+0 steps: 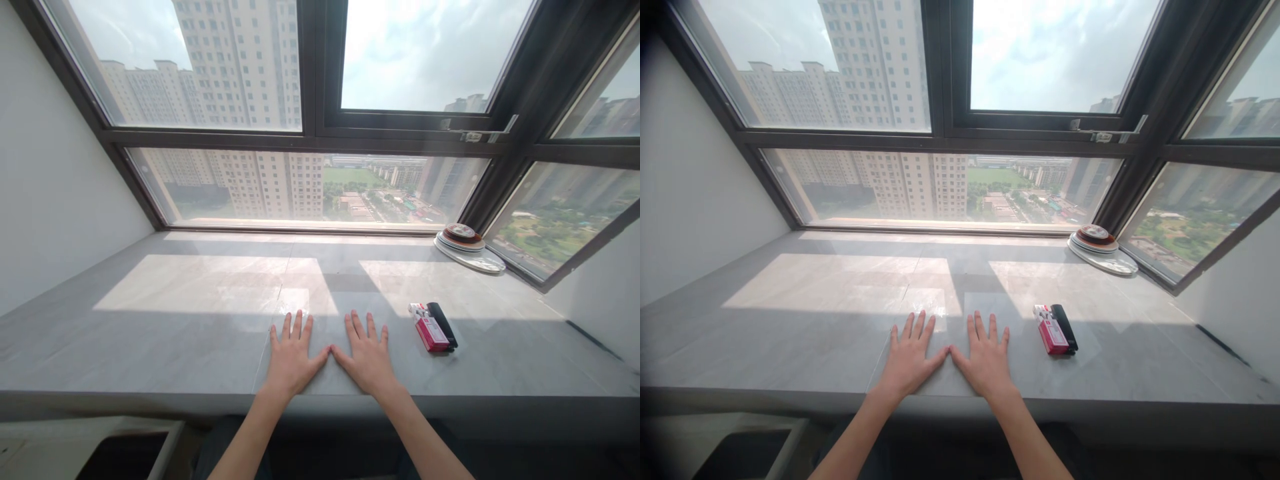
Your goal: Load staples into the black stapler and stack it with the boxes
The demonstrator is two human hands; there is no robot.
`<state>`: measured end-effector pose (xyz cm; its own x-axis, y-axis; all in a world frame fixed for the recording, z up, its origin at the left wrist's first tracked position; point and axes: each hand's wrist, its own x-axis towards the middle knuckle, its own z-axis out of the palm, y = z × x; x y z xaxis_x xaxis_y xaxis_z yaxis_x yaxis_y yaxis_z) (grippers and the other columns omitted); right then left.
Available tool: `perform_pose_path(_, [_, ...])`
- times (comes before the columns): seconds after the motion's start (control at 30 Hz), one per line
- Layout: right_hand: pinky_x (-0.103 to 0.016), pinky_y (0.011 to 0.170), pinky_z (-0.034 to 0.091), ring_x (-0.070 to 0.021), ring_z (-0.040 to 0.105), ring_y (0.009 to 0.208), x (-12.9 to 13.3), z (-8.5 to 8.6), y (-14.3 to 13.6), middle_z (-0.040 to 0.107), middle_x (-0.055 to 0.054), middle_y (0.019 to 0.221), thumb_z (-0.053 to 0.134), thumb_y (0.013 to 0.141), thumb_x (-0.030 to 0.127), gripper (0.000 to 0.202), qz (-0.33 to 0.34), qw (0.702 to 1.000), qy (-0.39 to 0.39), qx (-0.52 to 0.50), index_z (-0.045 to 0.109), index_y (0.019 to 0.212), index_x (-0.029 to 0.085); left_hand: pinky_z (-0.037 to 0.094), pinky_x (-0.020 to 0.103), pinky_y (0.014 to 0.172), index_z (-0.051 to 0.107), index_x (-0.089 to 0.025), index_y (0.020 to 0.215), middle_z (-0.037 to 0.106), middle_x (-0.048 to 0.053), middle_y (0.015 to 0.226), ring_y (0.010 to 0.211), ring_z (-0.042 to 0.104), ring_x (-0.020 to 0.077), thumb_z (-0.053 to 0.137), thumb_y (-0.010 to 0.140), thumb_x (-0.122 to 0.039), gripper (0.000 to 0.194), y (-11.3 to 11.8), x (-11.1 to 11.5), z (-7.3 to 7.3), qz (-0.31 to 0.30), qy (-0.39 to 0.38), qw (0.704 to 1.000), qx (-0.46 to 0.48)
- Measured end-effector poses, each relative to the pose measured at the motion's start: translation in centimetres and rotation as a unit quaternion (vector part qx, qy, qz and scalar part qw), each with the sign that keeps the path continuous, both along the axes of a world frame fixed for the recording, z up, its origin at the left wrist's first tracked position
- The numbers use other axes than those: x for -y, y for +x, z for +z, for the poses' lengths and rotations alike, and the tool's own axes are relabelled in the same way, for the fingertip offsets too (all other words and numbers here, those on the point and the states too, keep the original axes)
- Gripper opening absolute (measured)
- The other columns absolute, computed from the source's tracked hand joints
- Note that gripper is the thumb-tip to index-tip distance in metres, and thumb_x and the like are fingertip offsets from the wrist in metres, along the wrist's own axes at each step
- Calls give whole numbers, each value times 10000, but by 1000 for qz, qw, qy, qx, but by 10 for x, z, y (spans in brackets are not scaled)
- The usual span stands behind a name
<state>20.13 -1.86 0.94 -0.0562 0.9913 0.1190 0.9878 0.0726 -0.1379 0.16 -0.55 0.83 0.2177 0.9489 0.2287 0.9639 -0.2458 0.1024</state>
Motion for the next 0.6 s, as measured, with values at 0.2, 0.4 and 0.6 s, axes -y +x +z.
perform_pose_path(0.2, [-644, 1175, -34, -412, -37, 1540, 0, 3, -3, 61, -54, 1704, 312, 923, 760, 884, -11, 1000, -16, 8, 179, 1633, 251, 28, 664, 1194, 267, -288, 1605, 160, 79, 1691, 1545, 49, 428, 406, 882, -763, 876, 5, 0, 0, 19, 0, 1000, -1])
perform_pose_path(0.4, [-648, 1174, -25, -414, -22, 1539, 0, 0, -3, 73, -70, 1702, 321, 919, 768, 893, -13, 1000, -7, 11, 204, 1629, 240, 27, 669, 1193, 269, -292, 1603, 165, 79, 1690, 1543, 62, 430, 402, 874, -775, 885, 3, 0, -3, 18, 8, 1000, 2])
perform_pose_path(0.6, [-655, 1172, -16, -411, -19, 1540, 1, 0, -4, 80, -80, 1701, 322, 932, 758, 872, -13, 1000, -4, 8, 218, 1626, 242, 23, 702, 1176, 276, -292, 1600, 163, 86, 1690, 1538, 56, 453, 444, 894, -704, 834, 3, 0, -5, -2, 5, 1000, 23])
